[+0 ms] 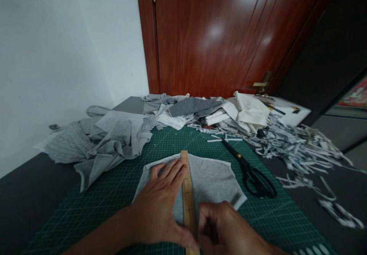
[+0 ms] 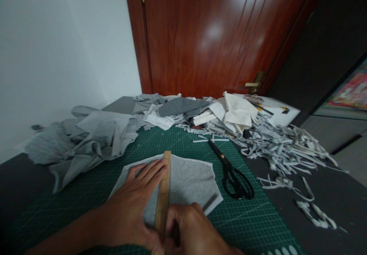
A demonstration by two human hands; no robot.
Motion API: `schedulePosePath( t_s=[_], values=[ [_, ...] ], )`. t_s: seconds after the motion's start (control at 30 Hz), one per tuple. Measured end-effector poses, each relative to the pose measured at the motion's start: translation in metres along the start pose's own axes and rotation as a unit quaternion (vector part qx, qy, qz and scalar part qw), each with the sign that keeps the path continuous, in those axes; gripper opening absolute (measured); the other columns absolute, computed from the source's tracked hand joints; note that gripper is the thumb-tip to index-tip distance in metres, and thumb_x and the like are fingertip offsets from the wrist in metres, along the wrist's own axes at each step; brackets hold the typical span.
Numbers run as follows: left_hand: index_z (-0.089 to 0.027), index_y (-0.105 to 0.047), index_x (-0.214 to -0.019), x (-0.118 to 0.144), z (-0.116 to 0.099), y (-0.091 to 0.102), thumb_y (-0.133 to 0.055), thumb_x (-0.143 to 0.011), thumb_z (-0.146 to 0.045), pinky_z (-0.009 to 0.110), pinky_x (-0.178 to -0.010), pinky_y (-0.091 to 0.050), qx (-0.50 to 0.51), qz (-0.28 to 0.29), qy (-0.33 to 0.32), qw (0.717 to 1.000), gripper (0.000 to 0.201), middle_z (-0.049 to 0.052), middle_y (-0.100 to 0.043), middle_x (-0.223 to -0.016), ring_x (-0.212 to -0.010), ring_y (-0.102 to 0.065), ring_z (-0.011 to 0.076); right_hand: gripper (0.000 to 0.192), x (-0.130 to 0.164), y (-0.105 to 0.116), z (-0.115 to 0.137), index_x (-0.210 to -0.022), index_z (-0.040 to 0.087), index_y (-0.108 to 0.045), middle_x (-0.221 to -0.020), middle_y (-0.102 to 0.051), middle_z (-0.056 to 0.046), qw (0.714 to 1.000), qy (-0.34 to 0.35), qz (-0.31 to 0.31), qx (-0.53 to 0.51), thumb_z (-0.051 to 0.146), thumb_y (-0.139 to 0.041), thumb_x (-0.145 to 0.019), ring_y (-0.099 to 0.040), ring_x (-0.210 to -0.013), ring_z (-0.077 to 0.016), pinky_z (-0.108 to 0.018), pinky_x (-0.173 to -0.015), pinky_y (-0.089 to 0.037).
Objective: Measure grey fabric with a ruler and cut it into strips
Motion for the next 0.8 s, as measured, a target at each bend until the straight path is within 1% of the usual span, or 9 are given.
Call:
schedulePosePath(
  t_s=[0.1, 0.23, 0.37, 0.43, 0.47, 0.53, 0.6, 0.7, 0.8],
  values=[
    [-0.015, -0.019, -0.171, 0.000, 0.002, -0.003, -0.070, -0.067, -0.090, 0.065, -0.130, -0.008, 0.001, -0.007, -0.008, 1.000, 0.138, 0.018, -0.006, -0.178, -0.163, -0.011, 0.0447, 0.025, -0.001, 0.001, 0.000, -0.066, 0.020, -0.057, -0.058, -0.057, 0.008, 1.000, 0.001, 0.022, -0.016, -0.004, -0.064, -0.060, -0.047, -0.052, -0.0076, -0.019, -0.049, -0.031],
    [-0.018, -0.017, -0.172, 0.000, 0.005, -0.005, -0.072, -0.067, -0.087, 0.065, -0.130, -0.009, -0.002, -0.016, -0.016, 1.000, 0.137, 0.017, -0.007, -0.178, -0.163, -0.013, 0.0454, 0.024, -0.004, -0.001, -0.004, -0.064, 0.020, -0.056, -0.061, -0.059, 0.007, 0.998, 0.018, 0.046, -0.041, 0.000, -0.068, -0.060, -0.047, -0.053, -0.0078, -0.021, -0.053, -0.035],
    [-0.016, -0.019, -0.171, -0.001, 0.003, -0.003, -0.072, -0.067, -0.088, 0.067, -0.129, -0.010, 0.005, -0.008, -0.016, 1.000, 0.137, 0.019, -0.009, -0.178, -0.162, -0.014, 0.0465, 0.023, -0.001, -0.001, -0.003, -0.059, 0.019, -0.055, -0.060, -0.057, 0.006, 0.989, 0.017, 0.115, -0.091, 0.000, -0.065, -0.067, -0.050, -0.057, -0.0092, -0.021, -0.052, -0.034],
    [-0.015, -0.020, -0.171, -0.001, 0.001, -0.001, -0.071, -0.068, -0.088, 0.067, -0.129, -0.011, 0.008, -0.002, -0.012, 1.000, 0.136, 0.020, -0.010, -0.177, -0.162, -0.014, 0.0464, 0.024, 0.002, 0.006, 0.005, -0.060, 0.019, -0.055, -0.062, -0.058, 0.005, 0.985, 0.025, 0.134, -0.109, -0.002, -0.063, -0.068, -0.051, -0.059, -0.0096, -0.020, -0.051, -0.033],
    [-0.015, -0.021, -0.171, -0.001, 0.000, 0.000, -0.070, -0.068, -0.089, 0.067, -0.129, -0.011, 0.008, -0.002, -0.011, 1.000, 0.136, 0.020, -0.010, -0.177, -0.162, -0.014, 0.0463, 0.023, 0.002, 0.011, 0.010, -0.063, 0.020, -0.057, -0.064, -0.059, 0.005, 0.985, 0.034, 0.128, -0.115, -0.002, -0.063, -0.068, -0.052, -0.060, -0.0099, -0.019, -0.051, -0.034],
    [-0.014, -0.021, -0.171, 0.000, 0.000, 0.001, -0.070, -0.067, -0.090, 0.066, -0.130, -0.010, 0.007, -0.007, -0.013, 1.000, 0.138, 0.020, -0.009, -0.177, -0.162, -0.014, 0.0460, 0.019, -0.002, 0.026, 0.018, -0.072, 0.020, -0.061, -0.068, -0.060, 0.004, 0.988, 0.043, 0.076, -0.130, 0.002, -0.065, -0.072, -0.051, -0.059, -0.0097, -0.017, -0.048, -0.034],
    [-0.014, -0.020, -0.171, 0.000, 0.000, 0.000, -0.071, -0.066, -0.091, 0.064, -0.131, -0.008, 0.003, -0.010, -0.014, 1.000, 0.139, 0.020, -0.008, -0.177, -0.163, -0.013, 0.0453, 0.015, -0.012, 0.039, 0.022, -0.077, 0.021, -0.060, -0.063, -0.057, 0.007, 0.988, 0.032, 0.028, -0.149, 0.006, -0.062, -0.076, -0.046, -0.050, -0.0078, -0.016, -0.042, -0.031],
    [-0.016, -0.021, -0.171, 0.001, 0.001, -0.001, -0.071, -0.068, -0.090, 0.063, -0.131, -0.008, 0.004, -0.020, -0.021, 1.000, 0.137, 0.019, -0.009, -0.177, -0.162, -0.014, 0.0452, 0.011, -0.031, 0.046, 0.018, -0.081, 0.022, -0.055, -0.058, -0.058, 0.009, 0.979, 0.002, 0.014, -0.205, 0.015, -0.063, -0.081, -0.044, -0.039, -0.0066, -0.016, -0.037, -0.032],
    [-0.017, -0.021, -0.171, 0.001, 0.002, -0.001, -0.070, -0.069, -0.090, 0.064, -0.131, -0.009, 0.007, -0.018, -0.024, 1.000, 0.135, 0.019, -0.011, -0.177, -0.162, -0.015, 0.0459, 0.011, -0.043, 0.042, 0.009, -0.081, 0.022, -0.056, -0.060, -0.063, 0.008, 0.977, -0.007, 0.018, -0.214, 0.016, -0.065, -0.080, -0.047, -0.037, -0.0064, -0.015, -0.035, -0.033]
  ],
)
Point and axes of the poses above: each hand's wrist, its own x-axis away from the middle knuckle, its own y-axis out of the back of the hand, z = x × y, the point moved 3 cm from there along -x, towards the middle knuckle
